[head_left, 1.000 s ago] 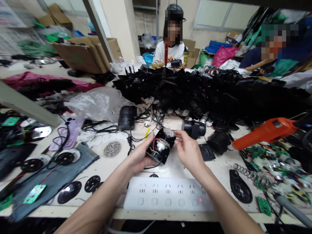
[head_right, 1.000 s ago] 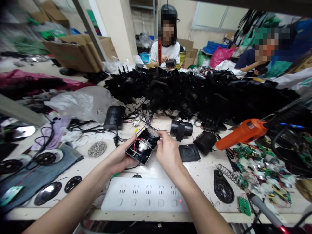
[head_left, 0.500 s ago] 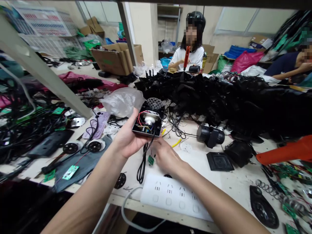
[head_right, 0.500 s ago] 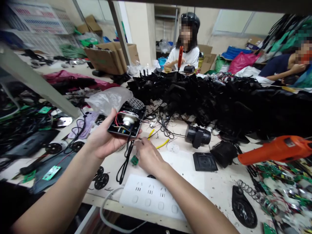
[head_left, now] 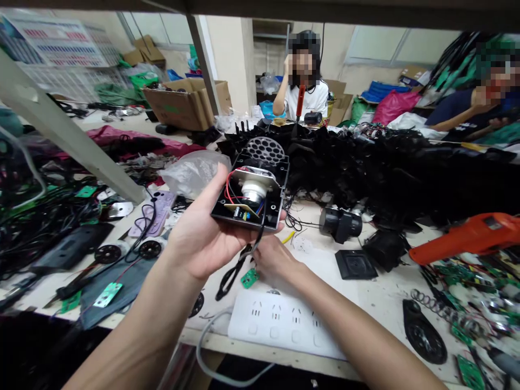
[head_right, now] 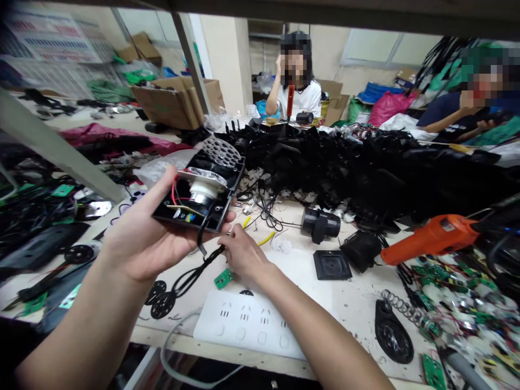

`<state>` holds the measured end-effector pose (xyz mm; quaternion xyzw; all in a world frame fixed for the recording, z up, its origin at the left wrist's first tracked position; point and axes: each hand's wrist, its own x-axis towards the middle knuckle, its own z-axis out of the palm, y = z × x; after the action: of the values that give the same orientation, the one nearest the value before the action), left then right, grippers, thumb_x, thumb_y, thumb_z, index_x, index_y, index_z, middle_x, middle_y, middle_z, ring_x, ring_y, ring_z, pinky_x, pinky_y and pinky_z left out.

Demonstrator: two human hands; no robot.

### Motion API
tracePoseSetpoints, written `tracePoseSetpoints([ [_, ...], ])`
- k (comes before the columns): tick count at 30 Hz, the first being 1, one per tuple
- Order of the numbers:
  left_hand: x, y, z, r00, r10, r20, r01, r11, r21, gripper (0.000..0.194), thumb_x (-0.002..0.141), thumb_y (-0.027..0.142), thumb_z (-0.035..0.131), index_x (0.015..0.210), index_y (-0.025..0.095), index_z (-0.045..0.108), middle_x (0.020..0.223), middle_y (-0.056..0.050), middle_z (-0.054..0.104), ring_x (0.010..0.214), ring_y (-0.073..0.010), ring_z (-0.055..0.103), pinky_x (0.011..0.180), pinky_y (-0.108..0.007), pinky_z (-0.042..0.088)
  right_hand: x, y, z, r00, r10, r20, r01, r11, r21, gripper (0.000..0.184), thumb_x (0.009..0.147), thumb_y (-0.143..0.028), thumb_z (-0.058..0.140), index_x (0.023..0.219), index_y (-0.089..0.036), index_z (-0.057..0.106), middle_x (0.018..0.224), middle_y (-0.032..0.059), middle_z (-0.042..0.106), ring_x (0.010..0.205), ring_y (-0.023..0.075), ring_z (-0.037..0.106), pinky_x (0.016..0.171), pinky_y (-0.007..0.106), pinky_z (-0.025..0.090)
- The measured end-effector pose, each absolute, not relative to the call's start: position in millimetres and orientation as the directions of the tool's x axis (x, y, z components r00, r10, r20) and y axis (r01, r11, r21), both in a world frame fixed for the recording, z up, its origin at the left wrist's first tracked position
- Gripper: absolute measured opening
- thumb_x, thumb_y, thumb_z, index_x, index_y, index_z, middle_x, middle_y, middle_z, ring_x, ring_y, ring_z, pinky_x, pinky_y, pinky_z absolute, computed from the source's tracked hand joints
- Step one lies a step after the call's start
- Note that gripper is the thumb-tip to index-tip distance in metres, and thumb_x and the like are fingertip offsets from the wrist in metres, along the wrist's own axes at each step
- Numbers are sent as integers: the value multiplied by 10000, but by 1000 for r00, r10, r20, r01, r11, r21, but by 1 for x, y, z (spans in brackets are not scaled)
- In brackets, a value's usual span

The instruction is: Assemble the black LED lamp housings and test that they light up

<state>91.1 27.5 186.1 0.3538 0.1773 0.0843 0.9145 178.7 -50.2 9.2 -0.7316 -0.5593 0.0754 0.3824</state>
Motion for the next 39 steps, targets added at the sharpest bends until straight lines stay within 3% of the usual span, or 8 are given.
tracePoseSetpoints([
  [4,90,18,191,895,365,-256,-72,685,725,528,998,492,282,1128,138,651,905,-115,748,916,-288,727,806,-474,608,193,-73,25,433,793,428,775,-86,-626,266,832,-43,439,989,-173,611,1023,87,509,893,210,539,821,346,495],
  [10,84,17,179,845,497,-199,-144,568,810,480,1001,473,321,1209,163,623,1061,-80,746,839,-232,718,652,-435,623,185,-190,59,514,698,499,789,-158,-594,229,849,-44,417,931,-167,591,1001,108,535,985,236,542,862,378,477],
  [14,83,-3,152,825,386,-413,42,686,727,453,1006,415,330,1075,128,673,870,-84,761,727,-208,723,601,-347,624,160,-268,64,689,599,407,673,-321,-667,257,931,-106,483,1143,-212,580,973,65,644,880,192,623,765,306,507],
  [19,78,-52,109,748,164,-643,311,769,558,400,970,411,435,1113,109,654,917,-153,755,763,-263,738,656,-393,632,138,-315,52,676,681,282,642,-356,-680,166,968,-155,500,1065,-211,622,954,69,674,901,196,649,776,304,520],
  [26,55,-80,76,687,-11,-727,446,795,410,375,929,426,533,1086,107,653,927,-159,759,808,-272,741,750,-417,619,132,-315,46,583,780,229,700,-339,-628,191,1000,-200,456,1098,-181,619,974,84,681,919,202,622,783,321,526],
  [33,51,-73,74,661,-20,-750,477,783,399,415,940,429,505,1086,68,647,935,-197,751,747,-286,736,698,-430,619,144,-313,49,532,824,197,736,-334,-589,206,985,-133,452,1095,-172,622,948,95,667,900,214,614,762,328,519],
  [39,53,-73,77,658,-14,-753,488,769,412,403,969,413,439,1030,76,652,898,-191,752,706,-265,730,660,-392,615,143,-305,45,527,841,122,730,-374,-572,180,957,-120,502,967,-197,663,869,59,664,839,202,612,723,295,513],
])
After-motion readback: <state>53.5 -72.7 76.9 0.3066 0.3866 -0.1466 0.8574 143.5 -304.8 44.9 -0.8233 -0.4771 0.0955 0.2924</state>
